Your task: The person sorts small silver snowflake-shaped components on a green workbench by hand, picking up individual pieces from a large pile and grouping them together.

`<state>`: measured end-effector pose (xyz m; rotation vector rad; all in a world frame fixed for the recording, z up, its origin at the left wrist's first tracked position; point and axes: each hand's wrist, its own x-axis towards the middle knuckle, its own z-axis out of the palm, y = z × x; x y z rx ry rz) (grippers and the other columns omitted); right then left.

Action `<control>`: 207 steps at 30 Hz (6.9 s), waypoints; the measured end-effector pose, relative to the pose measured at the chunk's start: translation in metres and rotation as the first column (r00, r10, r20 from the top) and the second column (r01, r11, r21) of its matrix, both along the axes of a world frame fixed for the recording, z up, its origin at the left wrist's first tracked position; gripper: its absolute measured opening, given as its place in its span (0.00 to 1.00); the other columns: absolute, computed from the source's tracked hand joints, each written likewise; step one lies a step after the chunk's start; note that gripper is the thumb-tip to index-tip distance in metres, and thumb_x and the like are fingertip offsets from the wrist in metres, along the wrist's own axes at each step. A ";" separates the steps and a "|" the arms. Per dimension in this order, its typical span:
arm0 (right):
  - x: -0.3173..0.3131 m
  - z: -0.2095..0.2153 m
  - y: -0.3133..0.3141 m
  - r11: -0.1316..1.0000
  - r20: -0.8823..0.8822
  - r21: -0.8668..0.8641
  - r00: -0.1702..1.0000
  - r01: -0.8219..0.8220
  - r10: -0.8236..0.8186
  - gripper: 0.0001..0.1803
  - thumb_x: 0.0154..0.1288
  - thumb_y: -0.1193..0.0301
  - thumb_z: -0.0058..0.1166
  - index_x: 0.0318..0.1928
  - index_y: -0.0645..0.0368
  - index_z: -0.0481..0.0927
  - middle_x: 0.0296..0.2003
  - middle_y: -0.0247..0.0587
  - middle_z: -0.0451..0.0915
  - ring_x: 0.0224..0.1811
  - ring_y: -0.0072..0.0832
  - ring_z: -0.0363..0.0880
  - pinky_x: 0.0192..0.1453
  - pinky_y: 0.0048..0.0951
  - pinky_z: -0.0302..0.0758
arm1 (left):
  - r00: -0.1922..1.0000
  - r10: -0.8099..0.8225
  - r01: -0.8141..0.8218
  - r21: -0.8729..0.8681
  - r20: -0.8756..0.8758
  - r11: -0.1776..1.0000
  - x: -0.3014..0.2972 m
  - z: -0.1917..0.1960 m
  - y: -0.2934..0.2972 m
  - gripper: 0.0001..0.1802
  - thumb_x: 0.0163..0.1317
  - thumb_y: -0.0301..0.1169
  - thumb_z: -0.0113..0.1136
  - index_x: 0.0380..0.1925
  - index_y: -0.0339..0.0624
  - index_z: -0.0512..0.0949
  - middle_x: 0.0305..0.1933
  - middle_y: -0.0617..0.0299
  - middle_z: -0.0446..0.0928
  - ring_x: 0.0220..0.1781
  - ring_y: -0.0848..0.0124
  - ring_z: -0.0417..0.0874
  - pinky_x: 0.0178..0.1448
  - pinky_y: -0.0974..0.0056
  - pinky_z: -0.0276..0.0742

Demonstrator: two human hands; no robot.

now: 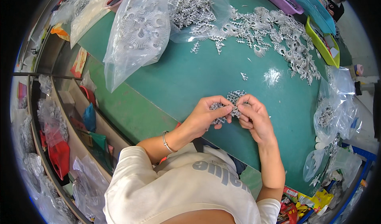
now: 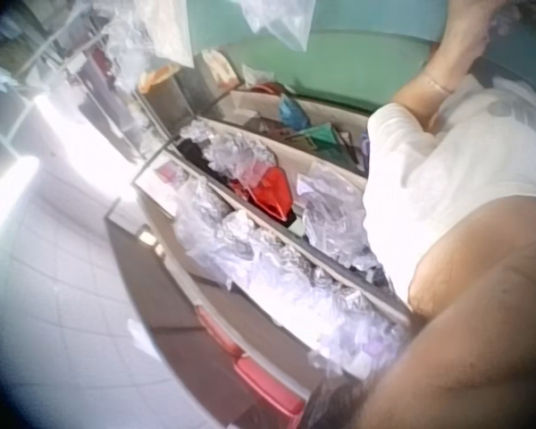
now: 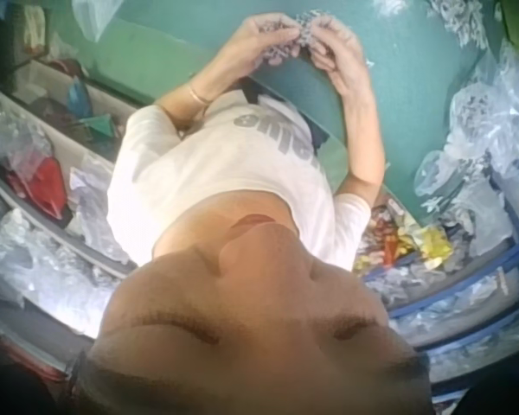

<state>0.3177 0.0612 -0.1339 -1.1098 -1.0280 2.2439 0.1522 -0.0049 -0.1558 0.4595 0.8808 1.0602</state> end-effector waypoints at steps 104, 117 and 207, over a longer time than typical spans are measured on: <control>0.174 -0.049 -0.100 0.191 0.079 0.922 0.319 0.336 -0.944 0.05 0.58 0.82 0.51 0.35 0.65 0.77 0.33 0.42 0.73 0.36 0.30 0.72 0.41 0.25 0.68 | 0.905 -0.058 0.194 -0.289 0.421 0.937 0.247 0.021 0.092 0.18 0.63 0.33 0.43 0.51 0.39 0.67 0.53 0.50 0.69 0.60 0.56 0.69 0.65 0.47 0.63; 0.170 -0.046 -0.094 0.173 0.095 0.945 0.274 0.276 -0.957 0.06 0.55 0.83 0.52 0.34 0.64 0.78 0.31 0.45 0.75 0.34 0.36 0.73 0.40 0.30 0.70 | 0.915 -0.393 0.370 0.198 0.095 0.908 0.284 0.048 0.130 0.29 0.60 0.34 0.49 0.61 0.34 0.59 0.68 0.48 0.53 0.71 0.60 0.50 0.71 0.52 0.44; 0.029 -0.030 0.013 0.985 0.124 0.141 0.985 0.100 -0.118 0.15 0.61 0.72 0.54 0.48 0.62 0.74 0.27 0.31 0.71 0.27 0.22 0.71 0.31 0.24 0.68 | 0.816 0.193 -0.051 0.265 -0.545 0.963 -0.024 -0.026 0.031 0.09 0.61 0.19 0.51 0.41 0.31 0.75 0.31 0.63 0.78 0.34 0.80 0.78 0.34 0.76 0.71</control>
